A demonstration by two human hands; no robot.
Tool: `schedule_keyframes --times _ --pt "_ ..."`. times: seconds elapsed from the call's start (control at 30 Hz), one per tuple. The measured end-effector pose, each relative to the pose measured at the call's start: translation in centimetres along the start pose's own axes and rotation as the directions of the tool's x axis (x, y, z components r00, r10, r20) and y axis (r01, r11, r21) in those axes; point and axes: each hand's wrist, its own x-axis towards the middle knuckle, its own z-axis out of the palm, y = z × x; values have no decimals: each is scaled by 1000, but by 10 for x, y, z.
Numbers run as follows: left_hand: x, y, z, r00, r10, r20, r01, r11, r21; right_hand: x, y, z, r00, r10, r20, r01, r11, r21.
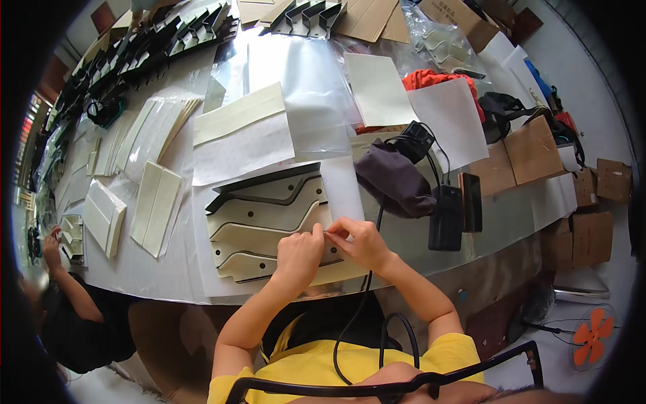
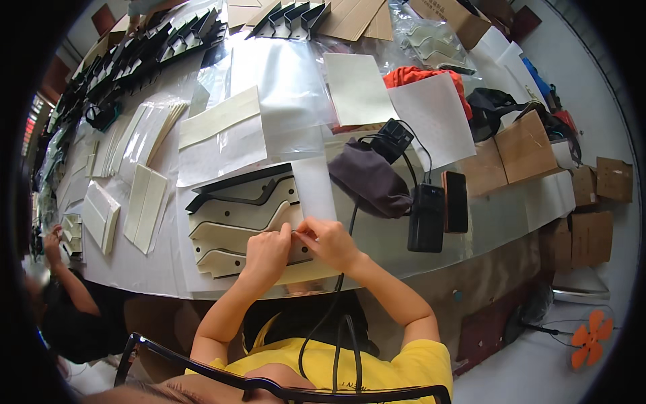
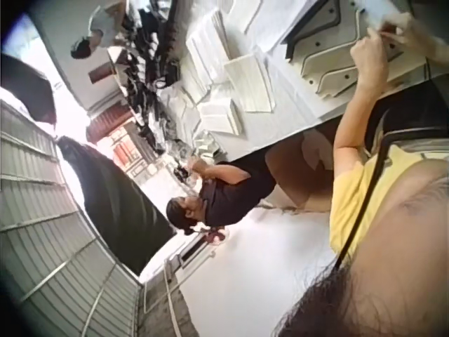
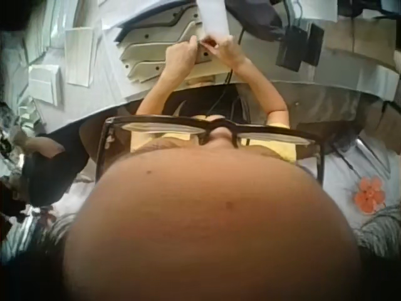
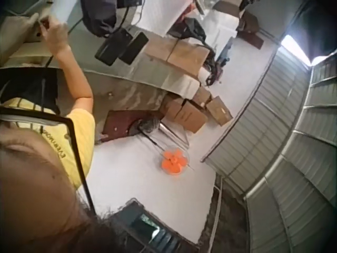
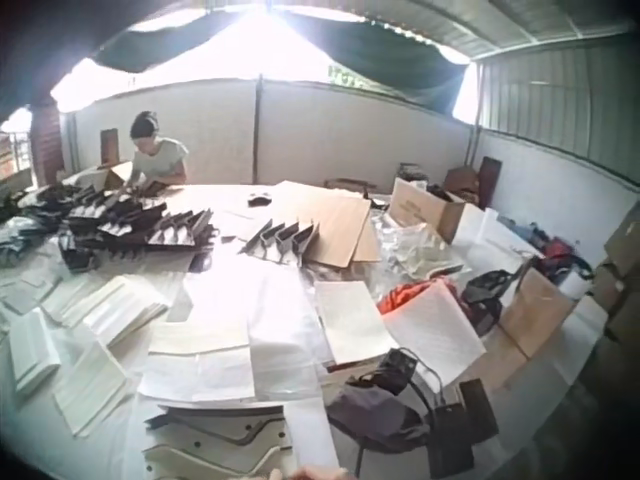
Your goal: Applying double-sided adhesive strips to curved black plastic components on a workshop table.
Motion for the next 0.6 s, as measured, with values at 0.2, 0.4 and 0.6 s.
schedule_keyframes --times 0.2,0.4,0.6 --pt "4 -8 5 991 102 87 -104 994 14 60 -18 -91 995 -72 -65 58 980 -193" --pt "3 -2 -1 998 68 8 -68 998 10 174 51 -156 999 17 32 8 755 -656" --pt "-28 -11 -36 983 120 -138 -142 976 -162 197 44 -128 975 116 191 101 533 -840"
